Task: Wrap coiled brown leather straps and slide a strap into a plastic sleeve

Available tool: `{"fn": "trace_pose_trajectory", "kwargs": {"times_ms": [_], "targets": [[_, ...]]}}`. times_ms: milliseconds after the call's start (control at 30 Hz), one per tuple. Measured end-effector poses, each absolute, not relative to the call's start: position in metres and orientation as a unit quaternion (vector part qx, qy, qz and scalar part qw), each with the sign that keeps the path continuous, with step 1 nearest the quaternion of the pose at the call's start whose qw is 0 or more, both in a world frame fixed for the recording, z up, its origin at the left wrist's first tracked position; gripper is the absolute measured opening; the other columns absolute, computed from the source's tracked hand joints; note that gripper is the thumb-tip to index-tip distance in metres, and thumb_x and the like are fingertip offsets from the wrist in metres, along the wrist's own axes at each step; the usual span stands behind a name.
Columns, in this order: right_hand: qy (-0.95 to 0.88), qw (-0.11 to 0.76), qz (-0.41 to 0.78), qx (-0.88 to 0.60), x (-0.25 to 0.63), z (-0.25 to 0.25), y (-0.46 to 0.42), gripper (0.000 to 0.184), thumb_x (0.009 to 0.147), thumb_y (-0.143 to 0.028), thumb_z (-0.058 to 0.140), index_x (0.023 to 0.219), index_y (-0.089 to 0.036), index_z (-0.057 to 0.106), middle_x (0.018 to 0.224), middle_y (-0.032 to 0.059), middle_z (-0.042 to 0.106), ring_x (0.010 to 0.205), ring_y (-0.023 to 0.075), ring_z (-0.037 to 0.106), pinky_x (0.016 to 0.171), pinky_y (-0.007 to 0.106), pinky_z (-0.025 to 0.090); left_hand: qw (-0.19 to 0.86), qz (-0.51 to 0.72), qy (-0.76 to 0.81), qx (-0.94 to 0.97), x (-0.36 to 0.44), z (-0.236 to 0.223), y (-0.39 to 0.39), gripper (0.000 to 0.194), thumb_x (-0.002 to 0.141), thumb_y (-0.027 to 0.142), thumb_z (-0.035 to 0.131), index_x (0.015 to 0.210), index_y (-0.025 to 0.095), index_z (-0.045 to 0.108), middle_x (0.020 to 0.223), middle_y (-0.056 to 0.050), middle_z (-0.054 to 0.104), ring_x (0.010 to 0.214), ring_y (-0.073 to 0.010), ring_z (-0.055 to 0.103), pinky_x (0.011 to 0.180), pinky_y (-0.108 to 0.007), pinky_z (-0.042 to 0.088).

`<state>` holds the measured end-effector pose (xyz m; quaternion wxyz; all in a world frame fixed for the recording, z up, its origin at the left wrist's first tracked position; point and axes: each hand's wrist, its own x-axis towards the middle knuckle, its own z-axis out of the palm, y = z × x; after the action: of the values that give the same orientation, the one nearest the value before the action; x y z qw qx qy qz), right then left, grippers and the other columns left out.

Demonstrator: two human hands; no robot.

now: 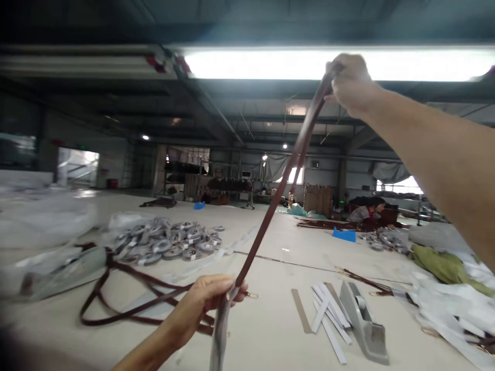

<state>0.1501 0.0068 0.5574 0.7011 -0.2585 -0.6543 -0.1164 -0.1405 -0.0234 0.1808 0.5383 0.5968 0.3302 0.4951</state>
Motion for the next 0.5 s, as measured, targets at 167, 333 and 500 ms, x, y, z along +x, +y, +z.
{"fn": "trace_pose_trajectory", "kwargs": {"times_ms": [167,333,500], "targets": [[-0.664,0.707,-0.069,-0.233,0.121,0.554,0.009,0.026,0.090,-0.018,0.056,0.065,-0.011,0.060,0.071,0.0027,0.068,0.069,0.0136,0.066,0.069,0.039,0.054,0.520,0.522,0.329,0.590,-0.164,0.185,-0.029,0.030,0.086,0.036,0.062,0.096,0.011,0.075,0.093,-0.013,0.073,0.097,-0.0299,0.066,0.090,-0.038,0.049],[-0.708,0.659,-0.056,-0.249,0.096,0.548,0.015,0.048,0.093,-0.027,0.043,0.052,-0.002,0.053,0.089,0.0060,0.073,0.093,0.0167,0.066,0.066,0.033,0.048,0.521,0.566,0.315,0.556,-0.184,0.184,-0.039,0.033,0.084,0.037,0.062,0.101,0.012,0.075,0.108,-0.014,0.072,0.107,-0.0320,0.063,0.094,-0.042,0.048],[-0.750,0.592,-0.053,-0.290,0.074,0.521,0.011,0.039,0.093,-0.026,0.039,0.072,0.000,0.060,0.087,0.0011,0.069,0.080,0.0062,0.060,0.067,0.034,0.043,0.490,0.581,0.344,0.552,-0.197,0.181,-0.042,0.027,0.081,0.033,0.065,0.093,0.011,0.075,0.101,-0.015,0.073,0.104,-0.0334,0.065,0.088,-0.039,0.050]]}}
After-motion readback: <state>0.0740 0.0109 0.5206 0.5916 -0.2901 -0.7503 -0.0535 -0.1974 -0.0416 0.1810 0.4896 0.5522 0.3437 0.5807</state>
